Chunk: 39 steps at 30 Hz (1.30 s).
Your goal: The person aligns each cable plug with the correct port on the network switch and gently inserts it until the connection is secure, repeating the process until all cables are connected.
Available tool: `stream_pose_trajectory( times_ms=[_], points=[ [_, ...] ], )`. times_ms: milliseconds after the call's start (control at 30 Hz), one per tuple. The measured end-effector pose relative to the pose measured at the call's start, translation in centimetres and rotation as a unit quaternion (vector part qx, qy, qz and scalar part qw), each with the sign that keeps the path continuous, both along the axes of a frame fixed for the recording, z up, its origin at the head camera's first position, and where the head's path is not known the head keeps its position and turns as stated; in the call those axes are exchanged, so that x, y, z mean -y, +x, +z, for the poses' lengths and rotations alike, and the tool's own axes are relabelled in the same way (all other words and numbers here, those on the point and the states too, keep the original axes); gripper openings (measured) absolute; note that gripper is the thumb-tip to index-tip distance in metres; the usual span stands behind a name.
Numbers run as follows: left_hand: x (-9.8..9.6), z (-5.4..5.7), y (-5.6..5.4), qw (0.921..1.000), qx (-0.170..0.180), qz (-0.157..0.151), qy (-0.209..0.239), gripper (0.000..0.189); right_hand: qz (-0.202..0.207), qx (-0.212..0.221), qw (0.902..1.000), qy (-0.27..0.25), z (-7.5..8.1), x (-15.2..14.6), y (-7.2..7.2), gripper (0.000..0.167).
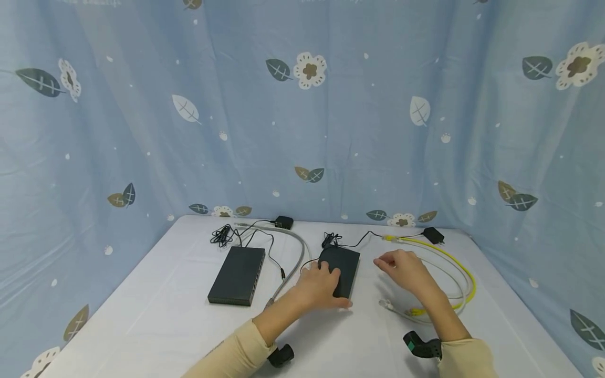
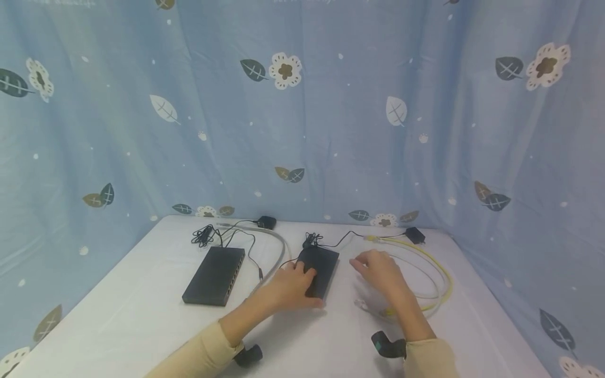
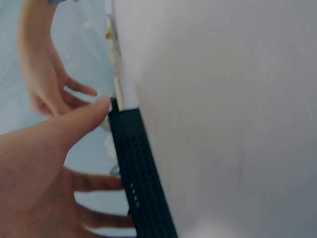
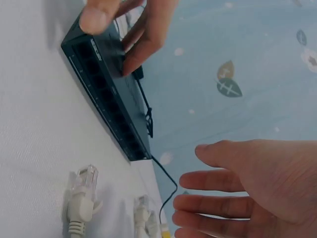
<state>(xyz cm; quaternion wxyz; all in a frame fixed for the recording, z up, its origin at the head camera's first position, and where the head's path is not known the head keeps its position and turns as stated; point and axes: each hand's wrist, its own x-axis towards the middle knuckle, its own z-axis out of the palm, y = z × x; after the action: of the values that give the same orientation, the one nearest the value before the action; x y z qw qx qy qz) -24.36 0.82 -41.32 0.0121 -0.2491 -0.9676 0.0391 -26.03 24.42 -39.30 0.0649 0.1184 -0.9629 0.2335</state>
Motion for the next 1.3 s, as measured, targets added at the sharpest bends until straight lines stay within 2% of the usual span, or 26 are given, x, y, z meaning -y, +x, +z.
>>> stream_pose_trajectory(
  times_ms=[167,400,600,733,900,1067,1300],
  points=[
    [-1.4,-0.4,0.3,0.999,-0.035,0.027,0.006,0.082,-0.001,0.003,1.0,0.002,-0.5,-0.4,-0.3,0.03],
    [-1.3,-1.0,0.1,0.9986,-0.048,0.019,0.007,0.074,-0.001,0.003,1.0,0.007,-0.8,-0.5,-0.4,0.03],
    [-0.1,-0.7,-0.7,0.9998,-0.018,-0.001,0.012,0.072,-0.007,0.02,0.9997,0.009,-0.8,-0.7,-0.2,0.031],
    [1.2,-0.5,-1.1,0.9993,0.009,-0.02,0.031,0.07,-0.005,0.024,0.9996,0.011,-0.6,-0.9,-0.1,0.033],
    [2.8,-0.5,-1.5,0.9967,0.023,-0.046,0.062,0.067,-0.007,0.034,0.9994,0.0,-0.2,-1.2,-0.1,0.033],
    [4.0,-0.3,-1.7,0.9921,0.052,-0.058,0.098,0.066,-0.018,0.04,0.999,-0.007,-0.2,-1.6,-0.1,0.036],
    [4.6,-0.5,-1.6,0.9946,0.04,-0.048,0.083,0.067,-0.023,0.043,0.9987,0.013,-1.1,-2.3,-0.1,0.033]
  ],
)
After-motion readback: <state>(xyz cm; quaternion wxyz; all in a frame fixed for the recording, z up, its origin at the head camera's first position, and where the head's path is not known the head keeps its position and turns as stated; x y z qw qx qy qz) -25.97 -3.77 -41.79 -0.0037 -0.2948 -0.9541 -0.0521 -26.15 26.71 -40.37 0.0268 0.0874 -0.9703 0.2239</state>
